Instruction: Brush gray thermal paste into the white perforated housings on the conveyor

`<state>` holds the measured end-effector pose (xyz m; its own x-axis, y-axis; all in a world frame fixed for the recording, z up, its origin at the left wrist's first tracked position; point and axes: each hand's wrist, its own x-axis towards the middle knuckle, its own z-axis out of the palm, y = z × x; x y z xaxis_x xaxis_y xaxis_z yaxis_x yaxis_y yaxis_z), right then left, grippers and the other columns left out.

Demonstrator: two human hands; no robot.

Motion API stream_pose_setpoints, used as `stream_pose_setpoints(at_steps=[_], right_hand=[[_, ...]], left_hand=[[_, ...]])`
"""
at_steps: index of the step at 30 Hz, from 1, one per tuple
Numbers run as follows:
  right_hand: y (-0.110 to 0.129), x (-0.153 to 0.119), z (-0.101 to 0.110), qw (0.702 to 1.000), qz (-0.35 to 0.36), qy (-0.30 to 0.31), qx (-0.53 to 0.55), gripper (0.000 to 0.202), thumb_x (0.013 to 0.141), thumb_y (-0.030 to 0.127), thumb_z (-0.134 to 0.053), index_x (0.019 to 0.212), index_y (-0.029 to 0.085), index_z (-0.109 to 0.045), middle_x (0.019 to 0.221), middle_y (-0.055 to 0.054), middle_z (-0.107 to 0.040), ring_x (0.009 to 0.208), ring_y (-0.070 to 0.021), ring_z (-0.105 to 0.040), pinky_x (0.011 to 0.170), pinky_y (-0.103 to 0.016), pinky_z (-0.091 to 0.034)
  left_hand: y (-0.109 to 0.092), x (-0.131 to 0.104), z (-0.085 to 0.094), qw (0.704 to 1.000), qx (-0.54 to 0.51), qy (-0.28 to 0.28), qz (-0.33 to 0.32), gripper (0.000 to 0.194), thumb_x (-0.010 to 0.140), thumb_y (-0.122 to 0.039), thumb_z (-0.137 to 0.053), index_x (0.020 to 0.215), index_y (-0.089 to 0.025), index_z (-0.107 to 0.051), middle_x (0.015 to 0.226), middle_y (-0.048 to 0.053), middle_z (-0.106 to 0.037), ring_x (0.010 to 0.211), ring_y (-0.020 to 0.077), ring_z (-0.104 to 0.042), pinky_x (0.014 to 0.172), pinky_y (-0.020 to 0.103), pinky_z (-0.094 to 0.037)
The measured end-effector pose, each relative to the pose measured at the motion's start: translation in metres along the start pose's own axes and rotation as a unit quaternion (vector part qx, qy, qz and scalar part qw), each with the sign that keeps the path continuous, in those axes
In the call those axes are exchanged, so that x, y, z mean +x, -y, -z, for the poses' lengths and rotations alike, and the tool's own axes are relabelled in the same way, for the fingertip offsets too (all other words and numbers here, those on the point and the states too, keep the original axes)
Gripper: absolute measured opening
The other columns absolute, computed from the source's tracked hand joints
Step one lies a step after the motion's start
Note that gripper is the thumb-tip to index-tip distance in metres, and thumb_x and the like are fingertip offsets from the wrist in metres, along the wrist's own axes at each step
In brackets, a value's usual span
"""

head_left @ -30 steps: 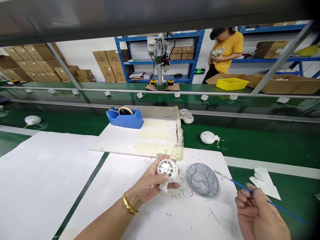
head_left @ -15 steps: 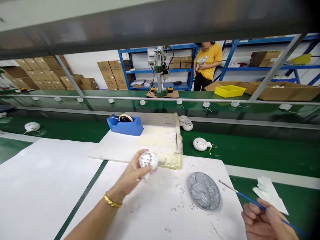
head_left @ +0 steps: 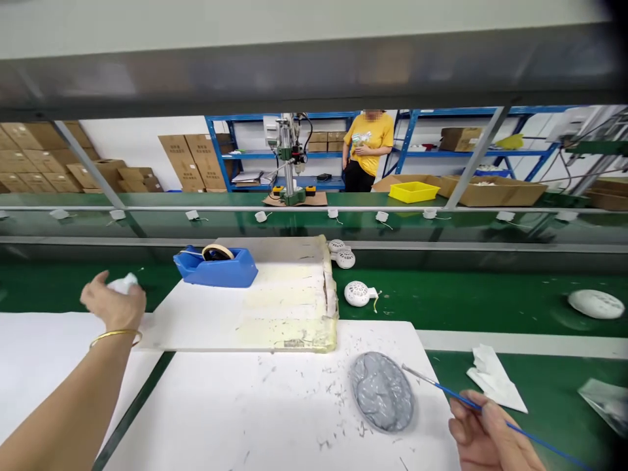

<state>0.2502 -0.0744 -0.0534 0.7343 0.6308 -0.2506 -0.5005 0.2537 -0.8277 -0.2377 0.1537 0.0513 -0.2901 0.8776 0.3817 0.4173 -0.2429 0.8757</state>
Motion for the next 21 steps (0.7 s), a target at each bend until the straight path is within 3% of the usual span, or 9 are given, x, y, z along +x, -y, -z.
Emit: stream_pose_setpoints(at_steps=[2, 4, 6, 7, 9, 12, 16, 18, 21], right_hand=[[0.002, -0.009, -0.008, 0.999, -0.002, -0.04, 0.003, 0.034, 0.053, 0.039, -0.084, 0.071, 0.015, -0.066, 0.086, -0.006, -0.063, 0.068, -0.0153, -0.059, 0.051, -0.024, -0.052], [0.005, -0.015, -0.015, 0.999, -0.002, -0.048, -0.002, 0.035, 0.054, 0.039, -0.084, 0.069, 0.014, -0.066, 0.09, -0.005, -0.063, 0.071, -0.0142, -0.061, 0.06, -0.023, -0.055], [0.007, -0.019, -0.017, 0.999, 0.0, -0.03, -0.011, 0.032, 0.057, 0.038, -0.083, 0.071, 0.015, -0.066, 0.091, -0.004, -0.063, 0.072, -0.0136, -0.062, 0.065, -0.023, -0.055], [0.008, -0.019, -0.017, 1.0, 0.004, -0.021, -0.019, 0.031, 0.059, 0.037, -0.082, 0.073, 0.015, -0.067, 0.091, -0.004, -0.063, 0.073, -0.0135, -0.063, 0.066, -0.023, -0.055], [0.009, -0.02, -0.017, 0.999, 0.018, -0.009, -0.039, 0.029, 0.063, 0.037, -0.08, 0.077, 0.015, -0.067, 0.091, -0.004, -0.063, 0.073, -0.0139, -0.063, 0.067, -0.025, -0.055], [0.008, -0.022, -0.016, 0.995, 0.05, 0.001, -0.086, 0.031, 0.066, 0.041, -0.077, 0.081, 0.016, -0.066, 0.089, -0.004, -0.064, 0.071, -0.0153, -0.063, 0.067, -0.029, -0.055], [0.005, -0.024, -0.015, 0.968, 0.126, -0.001, -0.218, 0.033, 0.073, 0.046, -0.07, 0.089, 0.016, -0.065, 0.089, -0.006, -0.066, 0.073, -0.0185, -0.064, 0.075, -0.038, -0.052], [0.002, -0.024, -0.013, 0.942, 0.169, 0.017, -0.291, 0.032, 0.077, 0.046, -0.065, 0.09, 0.016, -0.065, 0.088, -0.007, -0.067, 0.074, -0.0194, -0.064, 0.078, -0.04, -0.05], [-0.001, -0.022, -0.009, 0.909, 0.225, 0.073, -0.344, 0.028, 0.082, 0.044, -0.059, 0.09, 0.017, -0.065, 0.088, -0.007, -0.067, 0.074, -0.0197, -0.063, 0.075, -0.039, -0.05]], left_hand=[[-0.011, -0.007, -0.034, 0.996, 0.038, -0.025, -0.071, 0.025, 0.082, -0.024, -0.05, 0.105, -0.015, -0.047, 0.114, 0.008, -0.055, 0.131, 0.0375, -0.028, 0.1, 0.051, -0.029], [-0.027, -0.023, -0.082, 0.989, 0.07, 0.024, -0.132, 0.038, 0.077, -0.024, -0.058, 0.112, -0.013, -0.049, 0.127, 0.011, -0.048, 0.131, 0.0362, -0.028, 0.107, 0.053, -0.022], [-0.048, -0.048, -0.137, 0.968, 0.085, 0.147, -0.182, 0.039, 0.075, -0.027, -0.064, 0.111, -0.02, -0.055, 0.128, 0.006, -0.051, 0.125, 0.0288, -0.039, 0.108, 0.046, -0.029], [-0.058, -0.061, -0.164, 0.948, 0.09, 0.221, -0.211, 0.039, 0.076, -0.027, -0.063, 0.113, -0.023, -0.056, 0.133, 0.004, -0.047, 0.127, 0.0261, -0.039, 0.109, 0.042, -0.029], [-0.078, -0.084, -0.215, 0.862, 0.142, 0.415, -0.255, 0.048, 0.082, -0.02, -0.054, 0.128, -0.027, -0.044, 0.149, 0.005, -0.024, 0.136, 0.0248, -0.025, 0.11, 0.042, -0.027], [-0.094, -0.101, -0.271, 0.806, 0.159, 0.51, -0.255, 0.058, 0.075, -0.007, -0.054, 0.128, -0.028, -0.043, 0.149, 0.008, -0.021, 0.136, 0.029, -0.024, 0.105, 0.045, -0.031], [-0.093, -0.096, -0.307, 0.797, 0.168, 0.529, -0.239, 0.054, 0.064, 0.003, -0.052, 0.114, -0.019, -0.052, 0.13, 0.015, -0.044, 0.119, 0.0335, -0.042, 0.096, 0.05, -0.033], [-0.093, -0.092, -0.31, 0.803, 0.156, 0.528, -0.228, 0.048, 0.064, 0.0, -0.055, 0.108, -0.018, -0.053, 0.116, 0.013, -0.052, 0.107, 0.0305, -0.048, 0.092, 0.047, -0.037], [-0.102, -0.088, -0.298, 0.828, 0.115, 0.512, -0.198, 0.044, 0.07, -0.014, -0.061, 0.112, -0.019, -0.047, 0.107, 0.011, -0.053, 0.094, 0.0258, -0.053, 0.08, 0.039, -0.043]])
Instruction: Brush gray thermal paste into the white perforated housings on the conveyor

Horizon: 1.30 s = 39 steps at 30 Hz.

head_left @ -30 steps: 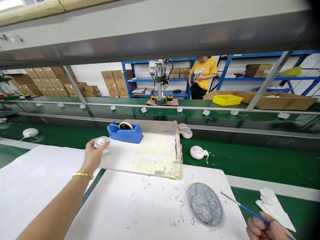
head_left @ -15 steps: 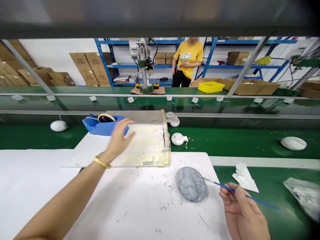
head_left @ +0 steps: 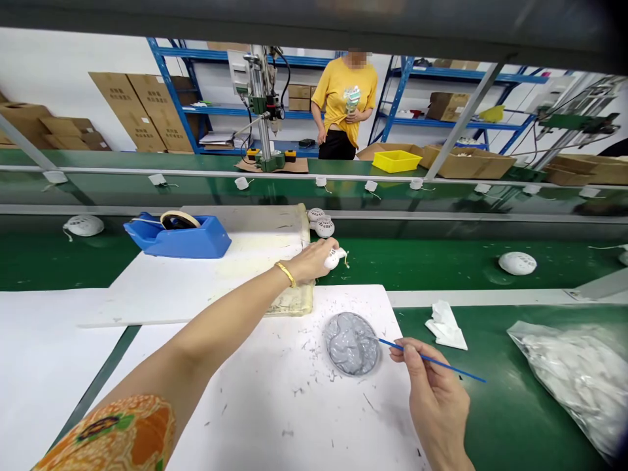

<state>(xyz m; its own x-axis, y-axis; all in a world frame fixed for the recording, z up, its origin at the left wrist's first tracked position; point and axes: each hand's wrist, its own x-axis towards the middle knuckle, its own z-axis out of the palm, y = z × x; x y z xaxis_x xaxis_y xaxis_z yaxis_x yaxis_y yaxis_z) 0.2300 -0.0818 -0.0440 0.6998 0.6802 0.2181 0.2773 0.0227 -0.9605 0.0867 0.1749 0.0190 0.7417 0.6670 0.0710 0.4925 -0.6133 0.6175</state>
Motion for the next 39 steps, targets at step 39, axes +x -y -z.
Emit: stream_pose_setpoints(at_steps=[39], right_hand=[[-0.009, 0.007, -0.001, 0.892, -0.296, -0.07, 0.335, 0.023, 0.061, 0.02, -0.081, 0.079, 0.012, -0.068, 0.092, -0.006, -0.064, 0.078, -0.0132, -0.064, 0.071, -0.021, -0.057]], left_hand=[[-0.042, -0.192, -0.04, 0.614, -0.743, -0.176, 0.2, 0.038, 0.089, -0.047, -0.051, 0.106, -0.014, -0.054, 0.1, 0.013, -0.062, 0.094, 0.0246, -0.062, 0.09, 0.044, -0.048]])
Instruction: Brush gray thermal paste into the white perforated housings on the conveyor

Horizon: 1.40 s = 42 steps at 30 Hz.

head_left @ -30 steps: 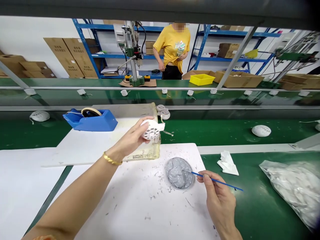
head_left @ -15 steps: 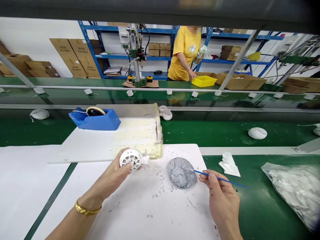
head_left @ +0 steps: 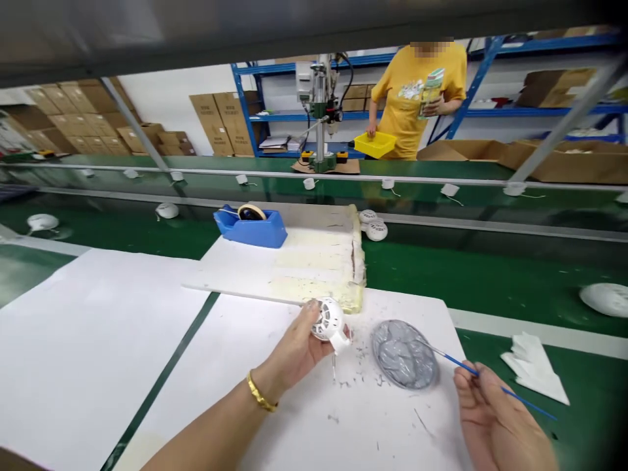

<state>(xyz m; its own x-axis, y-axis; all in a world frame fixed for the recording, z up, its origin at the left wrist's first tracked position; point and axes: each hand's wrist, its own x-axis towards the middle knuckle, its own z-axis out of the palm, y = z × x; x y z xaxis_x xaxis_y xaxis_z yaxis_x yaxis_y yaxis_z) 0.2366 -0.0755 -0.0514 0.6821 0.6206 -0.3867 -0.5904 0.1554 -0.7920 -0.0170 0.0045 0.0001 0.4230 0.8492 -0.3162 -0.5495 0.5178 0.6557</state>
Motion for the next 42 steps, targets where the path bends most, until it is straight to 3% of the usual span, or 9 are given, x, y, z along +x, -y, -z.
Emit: stream_pose_setpoints(at_steps=[4, 8, 12, 16, 19, 24, 30, 38, 42], right_hand=[[0.0, 0.003, 0.005, 1.0, -0.008, -0.007, 0.0, 0.029, 0.058, 0.018, -0.082, 0.082, 0.012, -0.068, 0.096, -0.008, -0.064, 0.081, -0.0152, -0.064, 0.072, -0.023, -0.058], [0.005, -0.003, -0.001, 1.0, 0.013, -0.026, -0.006, 0.028, 0.057, 0.021, -0.083, 0.078, 0.012, -0.066, 0.09, -0.007, -0.064, 0.077, -0.0151, -0.064, 0.067, -0.023, -0.059], [0.008, -0.008, -0.01, 0.999, 0.05, -0.011, -0.01, 0.023, 0.062, 0.022, -0.081, 0.075, 0.013, -0.064, 0.086, -0.005, -0.063, 0.071, -0.013, -0.063, 0.063, -0.024, -0.059], [0.008, -0.009, -0.013, 0.998, 0.055, 0.001, -0.005, 0.024, 0.063, 0.025, -0.08, 0.076, 0.014, -0.064, 0.083, -0.003, -0.063, 0.069, -0.0116, -0.062, 0.064, -0.023, -0.058], [0.008, -0.01, -0.013, 0.999, 0.052, 0.0, 0.004, 0.023, 0.065, 0.026, -0.08, 0.077, 0.014, -0.064, 0.083, -0.003, -0.062, 0.069, -0.0114, -0.061, 0.062, -0.023, -0.057], [0.011, -0.012, -0.016, 0.999, 0.048, 0.006, 0.014, 0.022, 0.068, 0.026, -0.077, 0.08, 0.014, -0.064, 0.081, -0.002, -0.061, 0.069, -0.0101, -0.06, 0.063, -0.02, -0.056], [0.019, -0.023, -0.029, 0.999, 0.04, 0.012, 0.02, 0.021, 0.069, 0.028, -0.076, 0.076, 0.014, -0.063, 0.076, -0.001, -0.059, 0.067, -0.009, -0.057, 0.06, -0.018, -0.053], [0.011, -0.055, -0.044, 0.987, 0.109, 0.101, -0.061, 0.021, 0.076, 0.036, -0.07, 0.078, 0.016, -0.061, 0.078, -0.003, -0.062, 0.064, -0.0128, -0.059, 0.057, -0.027, -0.052], [0.002, -0.062, -0.047, 0.978, 0.142, 0.111, -0.104, 0.025, 0.075, 0.039, -0.07, 0.079, 0.016, -0.06, 0.078, -0.004, -0.064, 0.061, -0.0153, -0.061, 0.056, -0.032, -0.052]], left_hand=[[0.002, -0.001, -0.002, 0.998, -0.044, -0.016, 0.035, 0.039, 0.09, -0.048, -0.047, 0.113, -0.017, -0.048, 0.1, 0.011, -0.061, 0.079, 0.0186, -0.063, 0.086, 0.041, -0.049], [0.002, -0.006, -0.006, 0.999, 0.027, -0.002, 0.018, 0.035, 0.091, -0.047, -0.047, 0.12, -0.03, -0.041, 0.103, 0.006, -0.058, 0.067, 0.0141, -0.06, 0.067, 0.032, -0.049], [0.003, -0.008, -0.008, 0.996, 0.089, 0.008, 0.024, 0.033, 0.09, -0.046, -0.048, 0.118, -0.03, -0.042, 0.099, 0.004, -0.056, 0.068, 0.014, -0.059, 0.065, 0.03, -0.047], [0.004, -0.006, -0.009, 0.992, 0.112, 0.002, 0.058, 0.032, 0.089, -0.04, -0.052, 0.118, -0.031, -0.042, 0.091, 0.001, -0.054, 0.067, 0.013, -0.056, 0.066, 0.028, -0.045], [0.004, -0.007, -0.011, 0.99, 0.112, 0.028, 0.079, 0.035, 0.088, -0.033, -0.054, 0.12, -0.031, -0.039, 0.093, 0.002, -0.054, 0.072, 0.0136, -0.056, 0.069, 0.028, -0.043], [0.004, -0.011, -0.015, 0.982, 0.14, 0.099, 0.08, 0.052, 0.085, -0.026, -0.06, 0.129, -0.032, -0.032, 0.101, 0.003, -0.052, 0.084, 0.0153, -0.055, 0.078, 0.031, -0.041], [0.011, -0.014, -0.022, 0.969, 0.208, 0.115, 0.061, 0.065, 0.082, -0.022, -0.065, 0.134, -0.031, -0.027, 0.101, 0.004, -0.053, 0.087, 0.016, -0.056, 0.084, 0.034, -0.043], [0.02, -0.012, -0.028, 0.967, 0.208, 0.142, 0.036, 0.069, 0.078, -0.02, -0.069, 0.133, -0.026, -0.028, 0.106, 0.007, -0.052, 0.088, 0.0167, -0.056, 0.082, 0.036, -0.047], [0.022, -0.011, -0.027, 0.966, 0.199, 0.164, 0.029, 0.069, 0.079, -0.021, -0.069, 0.132, -0.024, -0.026, 0.107, 0.007, -0.05, 0.088, 0.0155, -0.054, 0.082, 0.036, -0.047]])
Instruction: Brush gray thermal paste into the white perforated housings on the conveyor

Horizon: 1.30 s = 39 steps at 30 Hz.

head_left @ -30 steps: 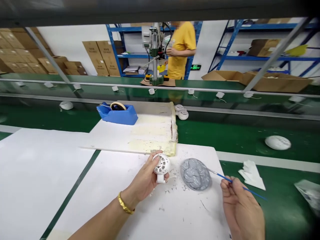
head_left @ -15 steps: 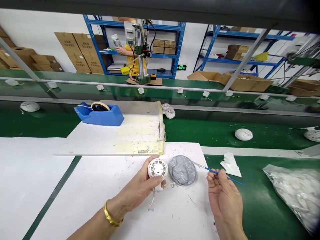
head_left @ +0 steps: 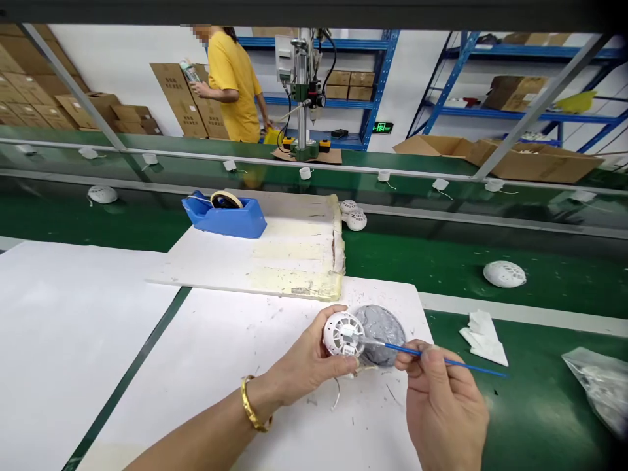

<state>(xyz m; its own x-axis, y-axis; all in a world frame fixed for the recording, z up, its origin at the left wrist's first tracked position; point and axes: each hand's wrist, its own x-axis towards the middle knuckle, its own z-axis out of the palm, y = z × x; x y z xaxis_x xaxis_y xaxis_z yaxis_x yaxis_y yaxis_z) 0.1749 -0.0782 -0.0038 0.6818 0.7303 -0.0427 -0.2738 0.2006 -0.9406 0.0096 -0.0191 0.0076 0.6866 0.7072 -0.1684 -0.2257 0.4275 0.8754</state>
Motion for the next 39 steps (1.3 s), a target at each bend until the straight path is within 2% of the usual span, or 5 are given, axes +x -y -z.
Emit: stream_pose_setpoints(at_steps=[10, 14, 22, 30, 39], right_hand=[[-0.009, -0.007, 0.005, 0.984, 0.115, 0.013, -0.136, 0.02, 0.08, 0.034, -0.065, 0.086, 0.015, -0.061, 0.081, -0.007, -0.067, 0.063, -0.0177, -0.064, 0.067, -0.038, -0.053], [-0.001, -0.006, 0.005, 0.949, 0.233, 0.034, -0.209, 0.011, 0.082, 0.027, -0.063, 0.082, 0.016, -0.062, 0.077, -0.005, -0.067, 0.065, -0.0167, -0.063, 0.063, -0.032, -0.054], [0.021, -0.009, 0.003, 0.92, 0.29, 0.073, -0.253, 0.006, 0.083, 0.02, -0.06, 0.079, 0.017, -0.063, 0.076, -0.004, -0.066, 0.07, -0.0171, -0.063, 0.061, -0.031, -0.054], [0.021, -0.006, 0.0, 0.983, 0.163, -0.003, -0.085, 0.014, 0.077, 0.028, -0.069, 0.082, 0.015, -0.065, 0.077, -0.006, -0.064, 0.064, -0.0191, -0.062, 0.058, -0.038, -0.052], [0.026, 0.01, 0.007, 0.99, 0.003, -0.007, 0.143, 0.021, 0.075, 0.038, -0.071, 0.076, 0.019, -0.062, 0.068, 0.001, -0.051, 0.059, -0.0078, -0.049, 0.046, -0.018, -0.039]], left_hand=[[0.005, -0.001, 0.0, 1.0, 0.005, 0.003, -0.01, 0.065, 0.08, -0.018, -0.068, 0.13, -0.025, -0.028, 0.101, 0.004, -0.052, 0.083, 0.0117, -0.052, 0.078, 0.031, -0.045], [0.005, -0.002, 0.0, 1.0, 0.022, -0.005, -0.008, 0.064, 0.08, -0.018, -0.068, 0.13, -0.026, -0.029, 0.1, 0.003, -0.052, 0.083, 0.0113, -0.052, 0.076, 0.029, -0.045], [0.006, -0.002, 0.0, 0.999, 0.041, -0.016, -0.016, 0.062, 0.079, -0.017, -0.068, 0.128, -0.025, -0.031, 0.1, 0.002, -0.052, 0.082, 0.0107, -0.051, 0.075, 0.027, -0.045], [0.004, -0.001, 0.002, 0.999, 0.032, -0.039, 0.004, 0.065, 0.076, -0.02, -0.071, 0.127, -0.025, -0.031, 0.101, 0.004, -0.053, 0.084, 0.0141, -0.055, 0.078, 0.034, -0.048], [0.0, -0.002, 0.001, 0.998, 0.02, -0.051, -0.001, 0.074, 0.07, -0.021, -0.077, 0.127, -0.025, -0.031, 0.103, 0.005, -0.054, 0.086, 0.0145, -0.057, 0.079, 0.033, -0.048]])
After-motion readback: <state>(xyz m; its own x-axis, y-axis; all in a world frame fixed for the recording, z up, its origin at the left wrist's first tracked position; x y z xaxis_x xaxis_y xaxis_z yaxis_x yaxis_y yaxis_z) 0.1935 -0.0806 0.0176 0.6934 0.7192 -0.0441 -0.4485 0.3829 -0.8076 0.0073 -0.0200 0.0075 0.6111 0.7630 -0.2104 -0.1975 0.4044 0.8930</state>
